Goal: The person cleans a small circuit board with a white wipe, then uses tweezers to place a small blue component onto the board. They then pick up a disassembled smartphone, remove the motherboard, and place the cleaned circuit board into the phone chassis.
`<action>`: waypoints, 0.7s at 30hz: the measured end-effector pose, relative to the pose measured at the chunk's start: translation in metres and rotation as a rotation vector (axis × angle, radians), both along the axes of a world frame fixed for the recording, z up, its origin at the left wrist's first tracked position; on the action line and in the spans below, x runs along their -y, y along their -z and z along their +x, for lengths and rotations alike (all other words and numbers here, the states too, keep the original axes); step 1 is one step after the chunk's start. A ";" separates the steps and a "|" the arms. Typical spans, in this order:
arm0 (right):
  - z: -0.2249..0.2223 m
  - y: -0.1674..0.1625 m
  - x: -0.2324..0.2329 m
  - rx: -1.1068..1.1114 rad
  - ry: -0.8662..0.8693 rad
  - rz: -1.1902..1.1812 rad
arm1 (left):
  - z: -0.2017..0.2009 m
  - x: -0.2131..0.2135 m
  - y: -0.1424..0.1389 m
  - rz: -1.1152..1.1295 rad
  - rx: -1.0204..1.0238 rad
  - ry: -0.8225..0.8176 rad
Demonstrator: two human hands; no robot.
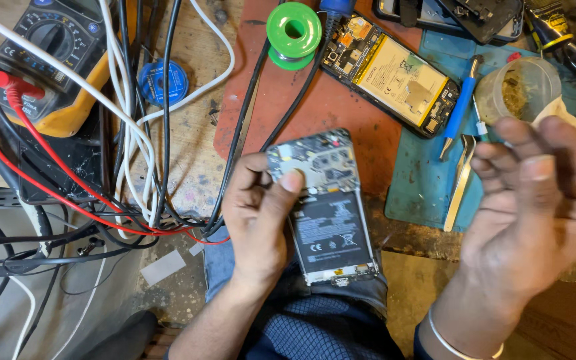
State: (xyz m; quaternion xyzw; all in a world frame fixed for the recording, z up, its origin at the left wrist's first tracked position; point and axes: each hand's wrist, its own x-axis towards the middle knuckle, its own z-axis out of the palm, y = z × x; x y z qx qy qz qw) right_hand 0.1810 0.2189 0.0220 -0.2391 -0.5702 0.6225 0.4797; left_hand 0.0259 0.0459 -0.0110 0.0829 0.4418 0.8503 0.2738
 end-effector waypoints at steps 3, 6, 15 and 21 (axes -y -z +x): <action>0.019 0.009 -0.017 -0.053 0.153 -0.018 | -0.011 0.004 -0.007 0.100 0.238 -0.033; 0.033 0.019 -0.024 -0.027 0.182 -0.001 | -0.012 0.001 -0.012 0.070 0.229 -0.060; 0.007 0.015 0.007 0.022 0.109 0.054 | -0.007 -0.003 -0.002 0.128 0.110 -0.079; -0.019 -0.001 0.056 0.453 -0.245 0.552 | 0.002 -0.017 0.007 0.040 -0.062 -0.168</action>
